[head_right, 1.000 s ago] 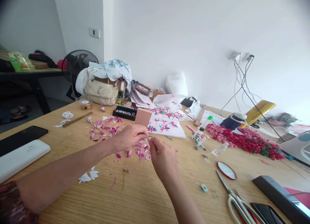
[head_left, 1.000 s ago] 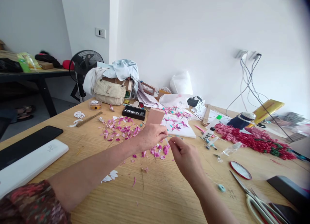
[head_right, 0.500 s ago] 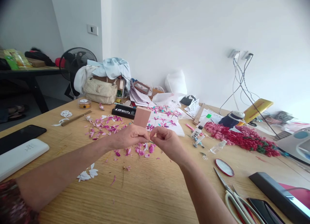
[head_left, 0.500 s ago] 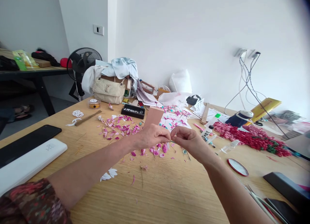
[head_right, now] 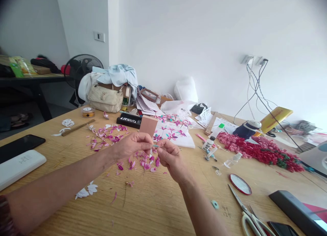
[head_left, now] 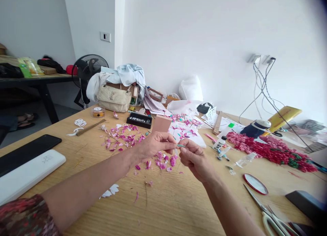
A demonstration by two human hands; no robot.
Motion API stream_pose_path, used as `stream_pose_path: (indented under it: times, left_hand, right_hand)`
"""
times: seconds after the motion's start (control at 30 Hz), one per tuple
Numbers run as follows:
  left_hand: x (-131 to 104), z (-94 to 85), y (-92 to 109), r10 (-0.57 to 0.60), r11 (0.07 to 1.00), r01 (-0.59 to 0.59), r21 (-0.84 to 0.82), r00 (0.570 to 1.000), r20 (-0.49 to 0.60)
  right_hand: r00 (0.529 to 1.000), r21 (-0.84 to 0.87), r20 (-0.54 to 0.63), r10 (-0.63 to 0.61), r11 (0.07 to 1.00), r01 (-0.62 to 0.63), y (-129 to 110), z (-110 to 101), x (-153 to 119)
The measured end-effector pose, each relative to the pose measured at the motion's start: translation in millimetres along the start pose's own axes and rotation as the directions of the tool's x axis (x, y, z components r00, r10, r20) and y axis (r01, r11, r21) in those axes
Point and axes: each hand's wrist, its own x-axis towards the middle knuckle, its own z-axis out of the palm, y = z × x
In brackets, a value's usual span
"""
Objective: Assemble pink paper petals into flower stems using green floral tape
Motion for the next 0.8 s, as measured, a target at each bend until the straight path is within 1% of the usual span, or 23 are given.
stream_pose_path:
  times: [0.1, 0.2, 0.27, 0.33, 0.37, 0.4, 0.47, 0.5, 0.53, 0.57, 0.6, 0.63, 0.67, 0.73, 0.8]
  left_hand:
    - [0, -0.1, -3, -0.027, 0.992, 0.024, -0.123, 0.999, -0.025]
    - [0, -1.2, -6, -0.076, 0.971, 0.065, -0.23, 0.996, -0.037]
    - [1, -3.3, -9, -0.081, 0.962, 0.067, -0.265, 0.996, -0.04]
    - [4, -6.6, -12, -0.064, 0.968, 0.045, -0.248, 0.996, -0.067]
    - [5, -8.6, -14, -0.048, 0.977, 0.026, -0.21, 0.994, -0.1]
    - [7, -10.6, -15, -0.026, 0.989, 0.005, -0.148, 0.99, -0.142]
    - [10, -14.5, -18, 0.026, 0.999, -0.02, 0.027, 0.974, -0.223]
    - [11, -16.1, -19, 0.05, 0.993, -0.02, 0.119, 0.966, -0.255]
    - [12, -17.3, -19, 0.075, 0.978, -0.017, 0.206, 0.958, -0.277]
    - [12, -18.1, -20, 0.1, 0.959, -0.013, 0.284, 0.951, -0.292]
    - [12, -18.7, -21, 0.127, 0.936, -0.013, 0.351, 0.944, -0.304]
    - [12, -18.9, -22, 0.155, 0.913, -0.016, 0.408, 0.938, -0.311]
    - [12, -19.0, -23, 0.181, 0.893, -0.022, 0.45, 0.933, -0.312]
    - [12, -18.6, -25, 0.204, 0.877, -0.035, 0.48, 0.931, -0.304]
    - [12, -17.4, -25, 0.189, 0.893, -0.041, 0.448, 0.938, -0.29]
  right_hand:
    - [1.0, 0.045, -0.004, -0.001, 0.999, 0.001, 12, 4, 4]
    - [1.0, 0.015, -0.024, 0.012, 1.0, -0.012, 22, 4, 10]
    - [0.999, -0.069, -0.043, 0.02, 0.997, -0.023, 25, 1, 13]
    - [0.997, -0.249, -0.075, -0.033, 0.968, 0.013, 25, -3, 16]
    - [0.99, -0.378, -0.102, -0.099, 0.924, 0.053, 23, -4, 16]
    - [0.973, -0.522, -0.133, -0.187, 0.848, 0.091, 22, -6, 16]
    - [0.912, -0.773, -0.17, -0.373, 0.624, 0.111, 17, -7, 12]
    - [0.879, -0.851, -0.17, -0.446, 0.516, 0.097, 15, -7, 9]
    - [0.852, -0.897, -0.16, -0.498, 0.435, 0.086, 13, -5, 6]
    - [0.836, -0.918, -0.137, -0.531, 0.384, 0.094, 12, -3, 2]
    - [0.825, -0.923, -0.109, -0.555, 0.365, 0.123, 10, 0, -1]
    - [0.815, -0.913, -0.091, -0.572, 0.375, 0.161, 10, 4, -4]
    - [0.81, -0.888, -0.093, -0.579, 0.417, 0.196, 10, 7, -6]
    - [0.821, -0.787, -0.149, -0.551, 0.569, 0.239, 12, 14, -8]
    - [0.847, -0.635, -0.232, -0.479, 0.734, 0.242, 16, 18, -5]
